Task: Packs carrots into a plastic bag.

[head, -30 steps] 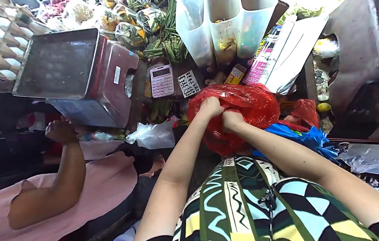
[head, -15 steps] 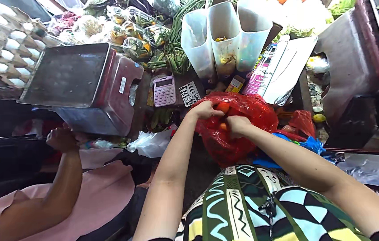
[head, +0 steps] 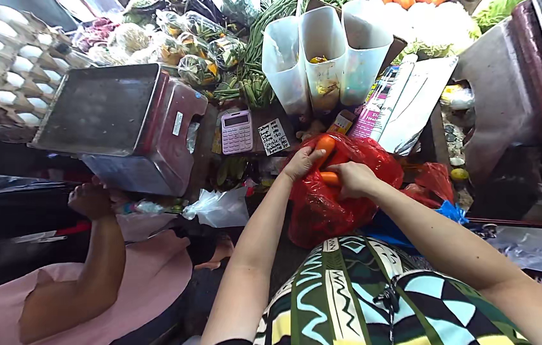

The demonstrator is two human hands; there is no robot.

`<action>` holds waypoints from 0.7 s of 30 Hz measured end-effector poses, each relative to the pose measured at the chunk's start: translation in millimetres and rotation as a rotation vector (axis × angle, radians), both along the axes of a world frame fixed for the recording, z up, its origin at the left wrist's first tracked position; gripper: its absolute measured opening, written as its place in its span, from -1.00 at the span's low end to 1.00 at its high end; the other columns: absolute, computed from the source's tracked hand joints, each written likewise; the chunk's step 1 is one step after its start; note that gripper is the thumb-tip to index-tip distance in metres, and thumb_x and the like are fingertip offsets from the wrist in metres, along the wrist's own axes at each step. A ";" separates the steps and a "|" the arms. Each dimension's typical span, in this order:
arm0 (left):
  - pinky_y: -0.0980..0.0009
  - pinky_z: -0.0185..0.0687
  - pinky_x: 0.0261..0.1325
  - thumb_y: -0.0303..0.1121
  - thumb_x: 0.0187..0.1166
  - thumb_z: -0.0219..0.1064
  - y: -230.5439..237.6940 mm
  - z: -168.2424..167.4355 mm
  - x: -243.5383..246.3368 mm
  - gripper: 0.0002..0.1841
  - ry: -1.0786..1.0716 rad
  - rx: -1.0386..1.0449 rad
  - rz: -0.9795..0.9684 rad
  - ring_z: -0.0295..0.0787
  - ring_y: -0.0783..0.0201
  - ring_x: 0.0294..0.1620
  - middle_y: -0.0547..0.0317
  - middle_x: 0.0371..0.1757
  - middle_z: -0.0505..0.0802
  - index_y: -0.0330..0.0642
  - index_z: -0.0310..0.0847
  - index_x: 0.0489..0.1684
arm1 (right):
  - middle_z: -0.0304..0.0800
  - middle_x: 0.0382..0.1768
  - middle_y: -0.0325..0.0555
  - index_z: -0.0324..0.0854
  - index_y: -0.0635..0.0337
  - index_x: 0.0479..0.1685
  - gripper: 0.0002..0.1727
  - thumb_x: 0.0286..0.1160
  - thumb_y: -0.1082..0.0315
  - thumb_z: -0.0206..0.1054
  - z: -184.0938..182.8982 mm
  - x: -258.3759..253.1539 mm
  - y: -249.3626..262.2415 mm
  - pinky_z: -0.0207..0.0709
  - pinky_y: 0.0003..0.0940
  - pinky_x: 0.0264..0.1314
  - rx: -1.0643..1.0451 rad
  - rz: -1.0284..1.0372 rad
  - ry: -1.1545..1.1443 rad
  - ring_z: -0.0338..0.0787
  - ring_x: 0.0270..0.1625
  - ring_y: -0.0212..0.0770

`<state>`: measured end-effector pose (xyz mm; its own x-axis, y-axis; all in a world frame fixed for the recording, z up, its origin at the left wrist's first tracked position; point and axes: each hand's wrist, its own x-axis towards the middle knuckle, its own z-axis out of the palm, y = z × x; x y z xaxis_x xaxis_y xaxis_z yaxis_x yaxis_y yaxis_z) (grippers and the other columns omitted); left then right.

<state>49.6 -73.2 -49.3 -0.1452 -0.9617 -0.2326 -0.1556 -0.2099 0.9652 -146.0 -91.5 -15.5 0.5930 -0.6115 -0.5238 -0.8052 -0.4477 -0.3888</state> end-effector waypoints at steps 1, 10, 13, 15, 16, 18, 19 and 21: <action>0.24 0.72 0.27 -0.22 0.51 0.52 2.6 0.5 -0.7 -0.54 -0.105 -0.022 -0.048 0.83 0.31 0.04 0.02 0.01 0.88 -0.34 0.63 0.26 | 0.85 0.01 0.13 0.71 -0.01 0.21 -0.31 -0.13 0.21 0.77 -2.4 1.9 2.7 0.59 0.38 0.11 -0.017 -0.014 0.008 0.80 0.15 0.25; 0.18 0.76 0.31 -0.44 0.37 0.58 43.7 23.3 41.1 -0.50 -0.173 -0.204 0.142 0.84 0.24 0.15 0.00 0.13 0.86 -0.28 0.61 0.33 | 0.83 0.03 0.24 0.72 0.21 0.15 -0.38 0.02 0.17 0.77 -10.5 -4.7 -5.7 0.55 0.45 0.19 0.097 -0.169 -0.042 0.78 0.18 0.30; 0.22 0.80 0.21 -0.34 0.55 0.46 63.0 1.6 52.2 -0.55 0.100 -0.233 0.466 0.84 0.30 0.07 0.10 0.11 0.85 -0.22 0.53 0.39 | 0.83 -0.19 0.18 0.71 0.29 -0.05 -0.31 -0.24 0.14 0.89 -10.8 -18.0 -21.2 0.63 0.33 0.07 0.174 -0.319 -0.212 0.83 -0.04 0.18; 0.24 0.75 0.23 -0.19 0.70 0.32 72.1 -2.8 50.2 -0.53 0.196 -0.188 0.620 0.80 0.31 0.09 0.14 0.16 0.81 -0.13 0.40 0.51 | 0.88 -0.25 0.04 0.75 0.23 -0.08 -0.28 -0.45 0.24 0.93 -9.6 -28.1 -29.6 0.75 0.14 0.02 0.231 -0.363 -0.466 0.88 -0.15 -0.01; 0.27 0.75 0.20 -0.15 0.74 0.26 74.5 1.6 46.7 -0.54 0.191 -0.147 0.681 0.81 0.31 0.05 0.14 0.12 0.83 -0.12 0.36 0.51 | 0.89 -0.21 -0.01 0.74 0.21 -0.02 -0.25 -0.49 0.27 0.92 -7.4 -31.8 -32.1 0.77 0.05 0.04 0.270 -0.368 -0.574 0.89 -0.13 -0.08; 0.29 0.78 0.09 -0.08 0.77 0.23 75.0 18.7 38.3 -0.54 -0.005 -0.096 0.749 0.87 0.31 -0.09 0.10 -0.02 0.90 -0.19 0.41 0.44 | 0.92 -0.15 -0.05 0.72 0.20 0.09 -0.17 -0.54 0.29 0.88 0.8 -34.9 -35.0 0.82 -0.08 0.08 0.340 -0.380 -0.758 0.91 -0.09 -0.15; 0.23 0.77 0.11 -0.05 0.75 0.25 76.4 32.6 32.0 -0.52 -0.182 -0.084 0.758 0.88 0.27 -0.09 0.07 -0.03 0.91 -0.23 0.44 0.43 | 0.93 -0.13 -0.05 0.71 0.21 0.13 -0.13 -0.56 0.26 0.86 6.2 -34.5 -35.7 0.83 -0.12 0.09 0.359 -0.391 -0.842 0.92 -0.08 -0.16; -0.04 0.71 0.26 0.01 0.69 0.30 81.4 65.9 16.2 -0.42 -0.510 -0.096 0.746 0.85 0.07 0.08 -0.09 0.05 0.86 -0.27 0.45 0.47 | 0.93 -0.12 -0.07 0.71 0.23 0.12 -0.11 -0.56 0.19 0.85 21.1 -32.0 -37.3 0.84 -0.14 0.12 0.370 -0.422 -1.022 0.93 -0.05 -0.18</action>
<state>65.7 8.2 16.6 0.6216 -0.7832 -0.0121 -0.4247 -0.3499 0.8350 -178.0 -128.8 5.6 0.6277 -0.7710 -0.1075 -0.0991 0.0579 -0.9934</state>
